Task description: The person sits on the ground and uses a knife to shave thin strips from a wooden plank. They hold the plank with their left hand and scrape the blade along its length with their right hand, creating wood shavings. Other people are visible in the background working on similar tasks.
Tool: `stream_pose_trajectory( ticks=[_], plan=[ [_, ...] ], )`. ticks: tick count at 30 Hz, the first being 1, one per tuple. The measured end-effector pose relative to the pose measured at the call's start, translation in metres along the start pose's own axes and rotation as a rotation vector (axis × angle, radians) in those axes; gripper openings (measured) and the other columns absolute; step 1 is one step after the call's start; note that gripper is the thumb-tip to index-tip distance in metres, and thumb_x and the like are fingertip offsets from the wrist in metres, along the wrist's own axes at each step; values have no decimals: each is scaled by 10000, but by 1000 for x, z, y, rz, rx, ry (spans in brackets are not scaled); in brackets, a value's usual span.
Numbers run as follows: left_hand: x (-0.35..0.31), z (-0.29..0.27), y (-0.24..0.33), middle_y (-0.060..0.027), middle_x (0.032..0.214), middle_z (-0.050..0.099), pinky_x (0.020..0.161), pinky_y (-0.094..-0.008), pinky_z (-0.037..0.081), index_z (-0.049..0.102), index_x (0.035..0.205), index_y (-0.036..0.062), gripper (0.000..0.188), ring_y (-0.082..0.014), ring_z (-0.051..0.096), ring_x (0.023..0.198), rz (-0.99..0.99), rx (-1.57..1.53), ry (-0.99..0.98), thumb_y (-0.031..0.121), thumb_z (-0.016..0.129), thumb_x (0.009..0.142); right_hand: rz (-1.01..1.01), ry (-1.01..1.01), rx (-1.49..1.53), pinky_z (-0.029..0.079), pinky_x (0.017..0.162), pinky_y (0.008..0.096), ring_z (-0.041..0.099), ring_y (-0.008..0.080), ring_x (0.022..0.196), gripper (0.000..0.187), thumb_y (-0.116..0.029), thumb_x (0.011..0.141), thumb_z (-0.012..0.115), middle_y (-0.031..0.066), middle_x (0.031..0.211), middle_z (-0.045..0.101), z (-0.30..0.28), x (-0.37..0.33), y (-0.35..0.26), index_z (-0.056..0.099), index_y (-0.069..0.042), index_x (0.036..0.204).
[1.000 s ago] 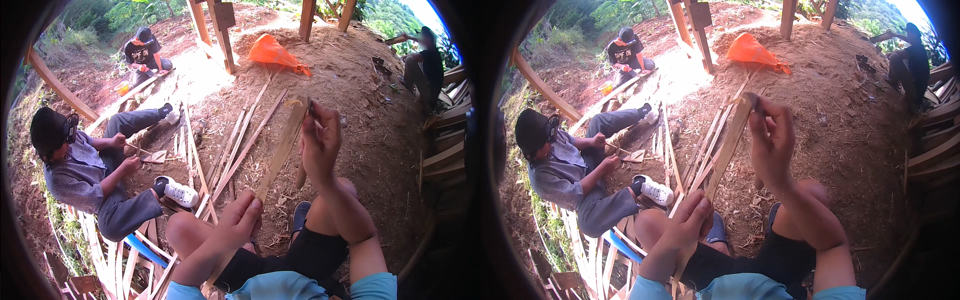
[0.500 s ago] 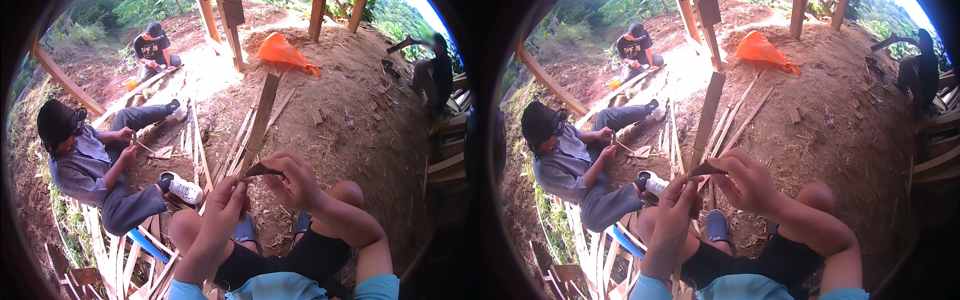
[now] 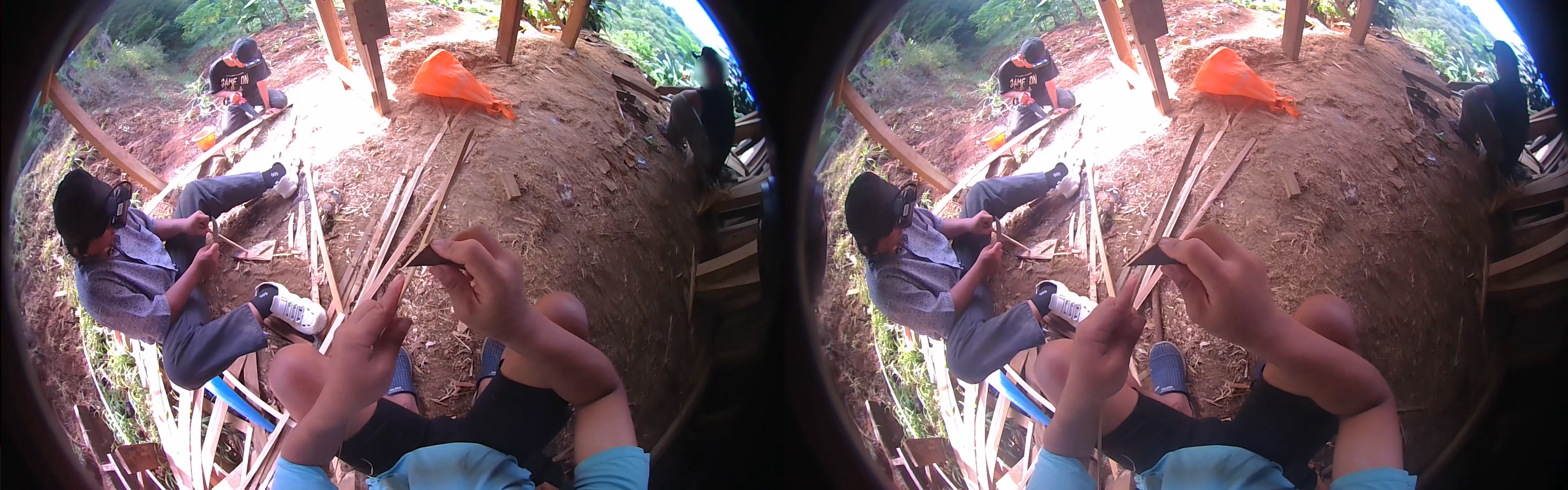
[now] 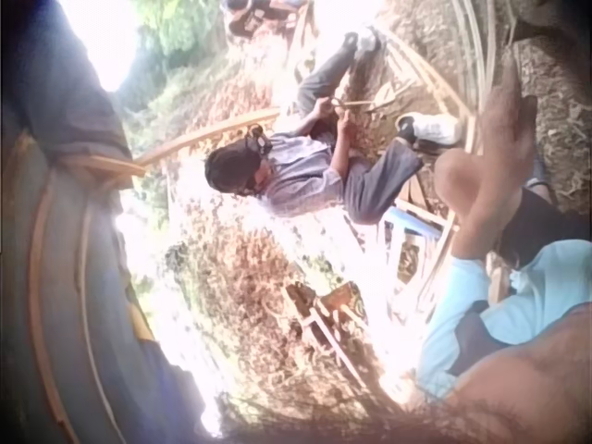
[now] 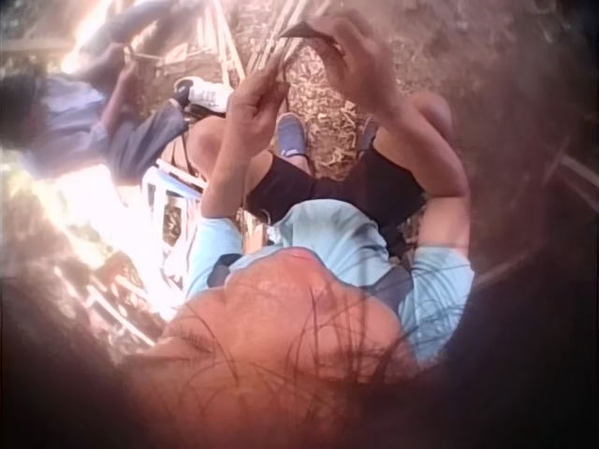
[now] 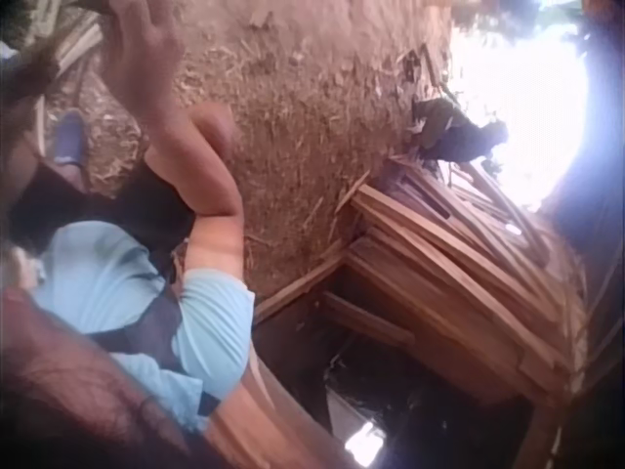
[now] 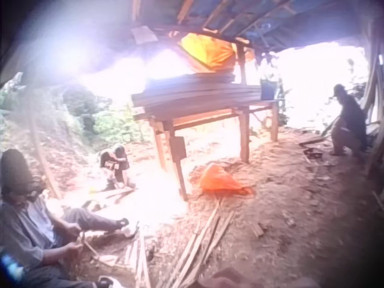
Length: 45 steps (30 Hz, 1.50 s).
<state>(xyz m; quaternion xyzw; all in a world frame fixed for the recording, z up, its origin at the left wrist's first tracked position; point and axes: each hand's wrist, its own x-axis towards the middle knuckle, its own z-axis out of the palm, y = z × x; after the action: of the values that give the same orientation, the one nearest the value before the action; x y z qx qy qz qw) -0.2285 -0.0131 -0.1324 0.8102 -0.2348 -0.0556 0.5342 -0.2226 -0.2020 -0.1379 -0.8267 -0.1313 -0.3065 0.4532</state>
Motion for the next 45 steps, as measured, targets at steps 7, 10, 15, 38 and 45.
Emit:
stream_pose_trajectory(
  ticks=[7, 10, 15, 38, 45],
  plan=[
    [5, -5, 1, -74, 704, 476, 576, -255, 370, 477, 1272, 23, 459, -136, 452, 620, -62, 95, 27, 98, 608, 838, -65, -26, 36, 459, 514, 339, 595, 255, 621, 161, -76, 829, 600, 109, 773, 568, 1, 5, 7, 565, -38, 982],
    [6, -7, -8, -69, 696, 491, 574, -263, 377, 487, 1259, 16, 458, -131, 463, 626, 5, 89, 71, 130, 624, 836, -34, -2, 93, 455, 523, 329, 589, 258, 613, 196, -83, 861, 566, 120, 767, 563, 3, -1, 12, 522, -36, 1046],
    [-1, -7, -5, -44, 843, 595, 610, -206, 412, 483, 1253, 8, 503, -71, 531, 695, -167, -7, 9, 58, 673, 790, 231, -151, 211, 434, 518, 279, 551, 189, 593, 254, -144, 916, 505, 111, 808, 550, -1, -6, 24, 432, -26, 1128],
    [-2, 7, -1, -38, 698, 506, 505, -240, 385, 521, 1181, 7, 502, -94, 465, 563, 51, 294, 147, 31, 719, 720, 1138, -319, 1203, 321, 368, 155, 414, 11, 490, 123, -139, 896, 554, 40, 777, 564, -9, 14, 8, 519, -51, 973],
    [-3, 9, 0, -100, 745, 545, 524, -302, 426, 515, 1189, -2, 446, -207, 541, 589, 106, 368, 113, 44, 659, 770, 859, -375, 784, 364, 458, 188, 431, 29, 542, 100, -130, 882, 562, 3, 721, 531, -11, 16, 5, 520, -39, 894]
  ],
)
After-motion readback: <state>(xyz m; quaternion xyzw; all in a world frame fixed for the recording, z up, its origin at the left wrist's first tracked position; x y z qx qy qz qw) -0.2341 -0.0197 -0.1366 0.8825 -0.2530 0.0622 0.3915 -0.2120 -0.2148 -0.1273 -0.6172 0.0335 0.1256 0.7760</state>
